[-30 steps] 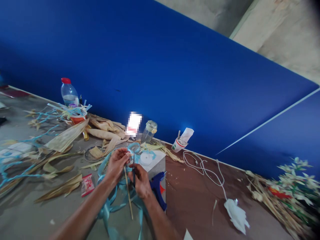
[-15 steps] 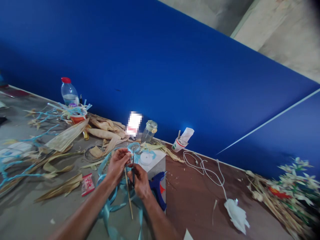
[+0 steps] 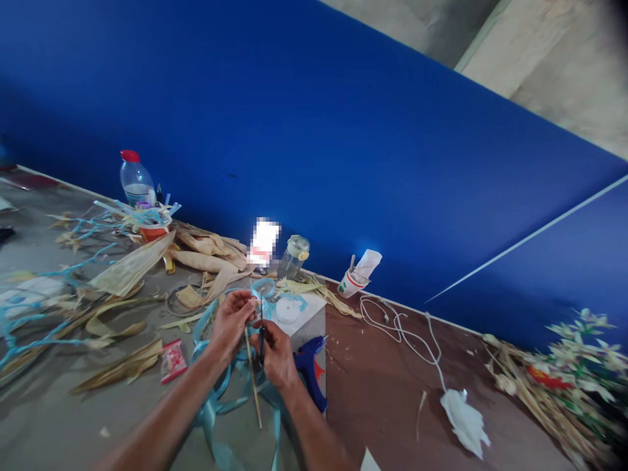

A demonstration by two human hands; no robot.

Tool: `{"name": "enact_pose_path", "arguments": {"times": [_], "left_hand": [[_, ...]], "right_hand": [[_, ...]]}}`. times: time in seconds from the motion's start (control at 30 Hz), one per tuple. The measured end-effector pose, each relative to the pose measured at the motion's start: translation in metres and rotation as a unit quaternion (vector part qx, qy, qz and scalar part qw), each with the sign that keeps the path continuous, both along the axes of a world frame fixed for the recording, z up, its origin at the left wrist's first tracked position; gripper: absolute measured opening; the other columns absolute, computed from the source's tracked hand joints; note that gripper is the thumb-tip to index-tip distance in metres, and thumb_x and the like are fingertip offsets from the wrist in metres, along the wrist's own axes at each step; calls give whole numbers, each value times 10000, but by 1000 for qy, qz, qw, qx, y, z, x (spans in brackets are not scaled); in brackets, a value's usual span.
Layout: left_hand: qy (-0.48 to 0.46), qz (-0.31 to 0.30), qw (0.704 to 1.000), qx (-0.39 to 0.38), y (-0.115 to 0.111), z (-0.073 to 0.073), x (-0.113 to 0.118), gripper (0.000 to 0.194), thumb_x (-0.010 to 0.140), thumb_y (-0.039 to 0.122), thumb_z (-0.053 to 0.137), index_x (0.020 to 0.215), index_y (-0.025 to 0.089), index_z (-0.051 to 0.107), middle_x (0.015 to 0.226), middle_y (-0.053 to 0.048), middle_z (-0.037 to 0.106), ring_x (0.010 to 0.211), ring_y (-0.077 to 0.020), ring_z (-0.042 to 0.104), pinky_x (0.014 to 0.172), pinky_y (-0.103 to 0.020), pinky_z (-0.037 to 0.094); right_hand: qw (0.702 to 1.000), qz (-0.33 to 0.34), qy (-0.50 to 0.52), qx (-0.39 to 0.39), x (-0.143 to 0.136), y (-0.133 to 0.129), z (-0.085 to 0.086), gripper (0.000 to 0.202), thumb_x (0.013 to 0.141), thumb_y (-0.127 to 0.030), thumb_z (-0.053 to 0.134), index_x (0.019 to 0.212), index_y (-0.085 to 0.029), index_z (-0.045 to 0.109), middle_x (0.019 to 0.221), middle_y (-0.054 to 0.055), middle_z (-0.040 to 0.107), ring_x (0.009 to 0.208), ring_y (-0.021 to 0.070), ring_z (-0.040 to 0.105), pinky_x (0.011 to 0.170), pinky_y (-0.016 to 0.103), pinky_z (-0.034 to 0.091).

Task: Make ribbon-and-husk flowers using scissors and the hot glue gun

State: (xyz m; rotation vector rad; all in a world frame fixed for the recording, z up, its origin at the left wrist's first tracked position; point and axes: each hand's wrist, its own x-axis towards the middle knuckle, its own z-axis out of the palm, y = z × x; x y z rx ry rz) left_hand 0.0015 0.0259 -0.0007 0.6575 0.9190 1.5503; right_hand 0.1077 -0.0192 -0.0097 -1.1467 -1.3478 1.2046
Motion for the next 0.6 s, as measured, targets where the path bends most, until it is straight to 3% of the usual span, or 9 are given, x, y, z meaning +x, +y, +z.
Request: {"name": "enact_pose_path", "arguments": {"times": [0.23,0.33,0.47,0.6], "left_hand": [[-22,0,1000,-7,1,0,-2,412,550,261,816,849,172,547,668,47,614,463,-53,489,475,-194,397],[0,0,1000,-15,1,3,-4,401,548,259,815,839,169,553,655,44,613,473,-53,492,483,-190,395],[63,5,998,5,2,7,-6,353,551,290,801,791,166,574,596,37,585,484,-77,488,468,-202,385],[127,22,991,36,1,9,-7,323,568,291,771,807,183,582,655,15,606,543,-106,521,509,-226,424]], "right_hand": [[999,-23,-31,-2,2,5,-4,171,728,-264,592,862,-191,669,596,-33,525,520,110,427,502,221,366],[991,-60,-112,-30,8,9,-10,263,717,-287,624,954,-179,655,570,-29,533,510,135,464,494,242,365],[953,-92,-289,-20,16,9,-11,490,701,-250,648,1178,-166,575,656,22,632,615,200,583,577,282,402],[906,-46,-420,22,17,0,0,433,742,-235,626,1167,-157,600,782,111,697,736,267,653,647,322,439]]}}
